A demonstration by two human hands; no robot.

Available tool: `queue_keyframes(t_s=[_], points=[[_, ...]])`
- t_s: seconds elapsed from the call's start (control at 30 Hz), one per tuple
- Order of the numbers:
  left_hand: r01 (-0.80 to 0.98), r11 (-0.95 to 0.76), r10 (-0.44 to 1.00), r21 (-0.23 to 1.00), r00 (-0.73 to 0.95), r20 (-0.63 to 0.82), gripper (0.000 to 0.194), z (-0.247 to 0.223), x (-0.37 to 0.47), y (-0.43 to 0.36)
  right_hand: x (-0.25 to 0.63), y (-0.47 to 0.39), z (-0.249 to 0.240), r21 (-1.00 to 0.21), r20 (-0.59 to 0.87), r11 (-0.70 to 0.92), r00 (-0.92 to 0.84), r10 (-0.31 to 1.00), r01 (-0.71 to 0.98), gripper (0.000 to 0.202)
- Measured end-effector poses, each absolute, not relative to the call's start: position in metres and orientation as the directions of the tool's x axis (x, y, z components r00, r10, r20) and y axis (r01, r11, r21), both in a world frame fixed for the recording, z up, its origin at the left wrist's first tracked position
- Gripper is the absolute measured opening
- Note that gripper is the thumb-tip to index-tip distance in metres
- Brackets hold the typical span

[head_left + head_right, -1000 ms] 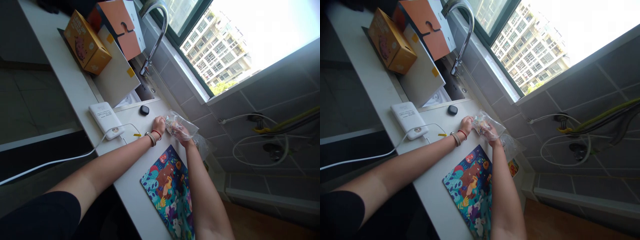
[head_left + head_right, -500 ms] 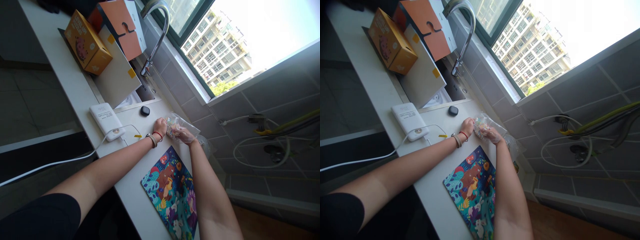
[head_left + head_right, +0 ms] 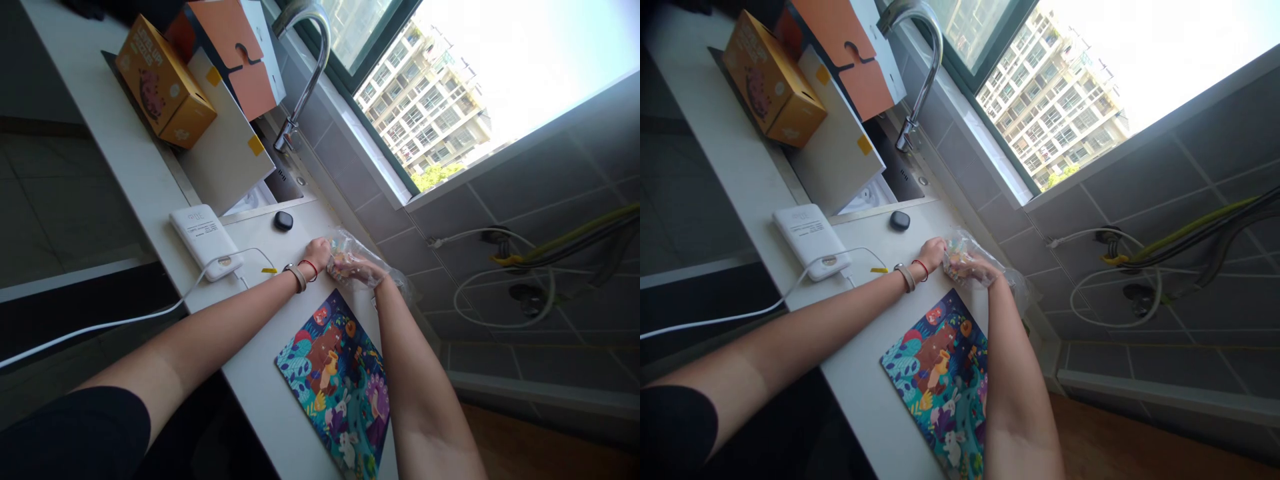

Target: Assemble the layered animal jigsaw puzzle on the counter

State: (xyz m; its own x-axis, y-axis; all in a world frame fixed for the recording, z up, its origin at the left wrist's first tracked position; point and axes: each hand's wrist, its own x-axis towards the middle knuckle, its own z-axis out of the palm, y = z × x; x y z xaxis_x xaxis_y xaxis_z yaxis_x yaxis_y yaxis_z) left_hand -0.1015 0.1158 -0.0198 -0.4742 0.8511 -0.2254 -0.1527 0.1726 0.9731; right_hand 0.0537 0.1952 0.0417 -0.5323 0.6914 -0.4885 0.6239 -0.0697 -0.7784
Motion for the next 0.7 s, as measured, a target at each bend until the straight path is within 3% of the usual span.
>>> queue_keyframes(t_s=[0.13,0.3,0.47,0.7], points=[[-0.153,0.150,0.861,0.977,-0.466,-0.205,0.027,-0.017,-0.100,0.115,0.055,0.189,0.042,-0.765,-0.527,-0.098,-0.532,0.663,0.636,0.039],[-0.158,0.149,0.864,0.976,-0.460,-0.207,0.027,-0.015,-0.100,0.111,0.051,0.183,0.030,-0.841,-0.421,-0.072,-0.565,0.710,0.537,0.041],[-0.160,0.141,0.864,0.977,-0.461,-0.201,0.027,-0.015,-0.100,0.108,0.048,0.169,0.023,-0.911,-0.280,-0.030,-0.564,0.776,0.411,0.058],[-0.175,0.087,0.854,0.981,-0.494,-0.164,0.026,-0.020,-0.095,0.113,0.047,0.151,0.022,-0.927,-0.229,-0.026,-0.511,0.829,0.374,0.065]])
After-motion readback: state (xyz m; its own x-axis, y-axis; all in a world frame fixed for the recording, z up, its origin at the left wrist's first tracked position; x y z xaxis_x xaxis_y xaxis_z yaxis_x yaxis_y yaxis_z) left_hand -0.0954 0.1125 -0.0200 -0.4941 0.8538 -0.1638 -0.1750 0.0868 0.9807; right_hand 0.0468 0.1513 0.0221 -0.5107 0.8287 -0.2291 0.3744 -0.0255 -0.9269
